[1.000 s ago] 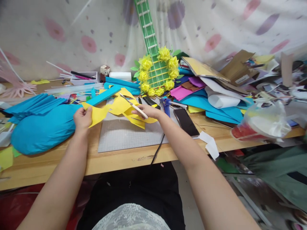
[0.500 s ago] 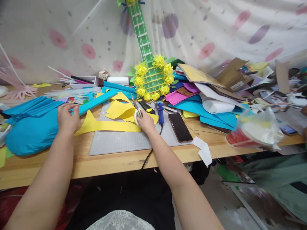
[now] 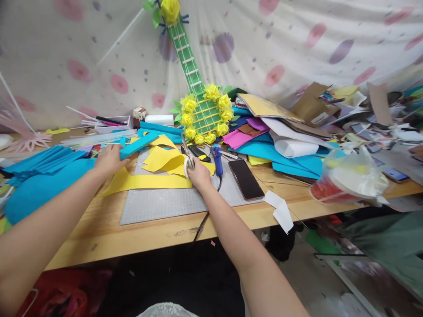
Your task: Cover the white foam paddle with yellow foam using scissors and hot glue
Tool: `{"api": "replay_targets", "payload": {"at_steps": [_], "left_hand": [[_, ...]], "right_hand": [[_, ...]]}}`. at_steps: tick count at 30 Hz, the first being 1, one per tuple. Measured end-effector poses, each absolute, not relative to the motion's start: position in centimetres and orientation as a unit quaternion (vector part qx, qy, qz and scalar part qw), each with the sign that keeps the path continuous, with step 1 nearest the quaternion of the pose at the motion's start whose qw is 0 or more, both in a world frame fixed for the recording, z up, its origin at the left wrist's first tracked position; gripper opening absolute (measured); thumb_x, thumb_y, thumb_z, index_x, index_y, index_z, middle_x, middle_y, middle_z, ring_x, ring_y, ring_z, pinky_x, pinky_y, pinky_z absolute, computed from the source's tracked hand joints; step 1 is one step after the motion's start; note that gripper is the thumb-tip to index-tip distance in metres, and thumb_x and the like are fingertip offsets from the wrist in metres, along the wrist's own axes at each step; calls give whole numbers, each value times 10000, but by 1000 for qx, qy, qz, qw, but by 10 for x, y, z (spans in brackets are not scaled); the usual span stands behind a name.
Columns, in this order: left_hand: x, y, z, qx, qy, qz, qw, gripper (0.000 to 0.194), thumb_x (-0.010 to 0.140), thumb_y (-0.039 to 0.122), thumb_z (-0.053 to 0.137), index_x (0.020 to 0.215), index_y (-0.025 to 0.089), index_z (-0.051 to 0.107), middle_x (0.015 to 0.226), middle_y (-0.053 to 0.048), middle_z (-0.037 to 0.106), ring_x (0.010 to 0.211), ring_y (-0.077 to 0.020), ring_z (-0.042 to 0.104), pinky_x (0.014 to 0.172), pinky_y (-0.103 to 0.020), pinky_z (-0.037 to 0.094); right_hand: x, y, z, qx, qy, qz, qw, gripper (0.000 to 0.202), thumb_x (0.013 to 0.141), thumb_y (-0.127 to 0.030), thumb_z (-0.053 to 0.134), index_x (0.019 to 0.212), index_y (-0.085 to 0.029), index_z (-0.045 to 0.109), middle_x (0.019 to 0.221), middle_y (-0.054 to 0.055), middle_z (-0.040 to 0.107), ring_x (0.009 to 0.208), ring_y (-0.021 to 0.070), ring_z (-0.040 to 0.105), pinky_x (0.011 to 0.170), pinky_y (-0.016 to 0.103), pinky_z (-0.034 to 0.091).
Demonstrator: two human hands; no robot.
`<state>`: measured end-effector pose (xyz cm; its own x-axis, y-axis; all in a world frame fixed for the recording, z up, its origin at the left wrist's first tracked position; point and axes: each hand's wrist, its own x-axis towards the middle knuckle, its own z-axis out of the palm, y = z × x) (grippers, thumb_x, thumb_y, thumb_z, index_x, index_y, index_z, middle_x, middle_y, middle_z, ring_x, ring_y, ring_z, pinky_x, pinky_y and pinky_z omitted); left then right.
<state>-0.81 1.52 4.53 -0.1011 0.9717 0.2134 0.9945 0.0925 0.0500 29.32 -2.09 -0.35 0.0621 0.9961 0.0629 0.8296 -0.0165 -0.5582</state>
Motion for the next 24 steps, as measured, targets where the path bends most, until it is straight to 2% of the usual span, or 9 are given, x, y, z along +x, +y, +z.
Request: {"api": "replay_targets", "payload": {"at_steps": [6, 11, 18, 21, 24], "left_hand": [[-22, 28, 45, -622, -781, 4, 51, 648, 753, 349, 587, 1301, 63, 392, 1276, -259, 497, 1175, -382, 484, 933, -437, 374], [-24, 29, 58, -641, -765, 50, 39, 539, 807, 390, 490, 1258, 98, 454, 1270, -233, 507, 1146, -372, 508, 893, -428, 403], [-54, 28, 105, -666, -742, -3, 81, 465, 892, 347, 337, 1289, 125, 433, 1232, -202, 520, 1145, -326, 503, 904, -418, 414], [-65, 26, 129, -680, -727, -32, 94, 421, 904, 302, 357, 1273, 118, 444, 1212, -155, 553, 1138, -281, 509, 945, -400, 399], [-69, 22, 150, -684, -725, -21, 71, 320, 902, 262, 395, 1174, 127, 496, 1116, -101, 606, 1039, -239, 557, 902, -366, 433]], "right_hand": [[288, -25, -2, -689, -680, 133, 211, 283, 848, -397, 478, 1068, -231, 538, 1071, 76, 663, 975, 247, 619, 763, 322, 424], [288, -26, -4, -685, -682, 130, 221, 354, 849, -414, 486, 1146, -226, 530, 1116, 68, 658, 1020, 251, 611, 781, 322, 434], [292, -22, -11, -680, -676, 101, 266, 380, 851, -417, 492, 1164, -207, 540, 1148, 75, 638, 1042, 238, 593, 825, 325, 436], [292, -23, -12, -653, -699, 84, 281, 369, 856, -381, 501, 1167, -191, 554, 1191, 88, 614, 1083, 232, 563, 863, 330, 425], [292, -21, -13, -633, -721, 57, 277, 356, 864, -353, 506, 1163, -172, 576, 1204, 106, 602, 1111, 238, 531, 907, 342, 401]]}}
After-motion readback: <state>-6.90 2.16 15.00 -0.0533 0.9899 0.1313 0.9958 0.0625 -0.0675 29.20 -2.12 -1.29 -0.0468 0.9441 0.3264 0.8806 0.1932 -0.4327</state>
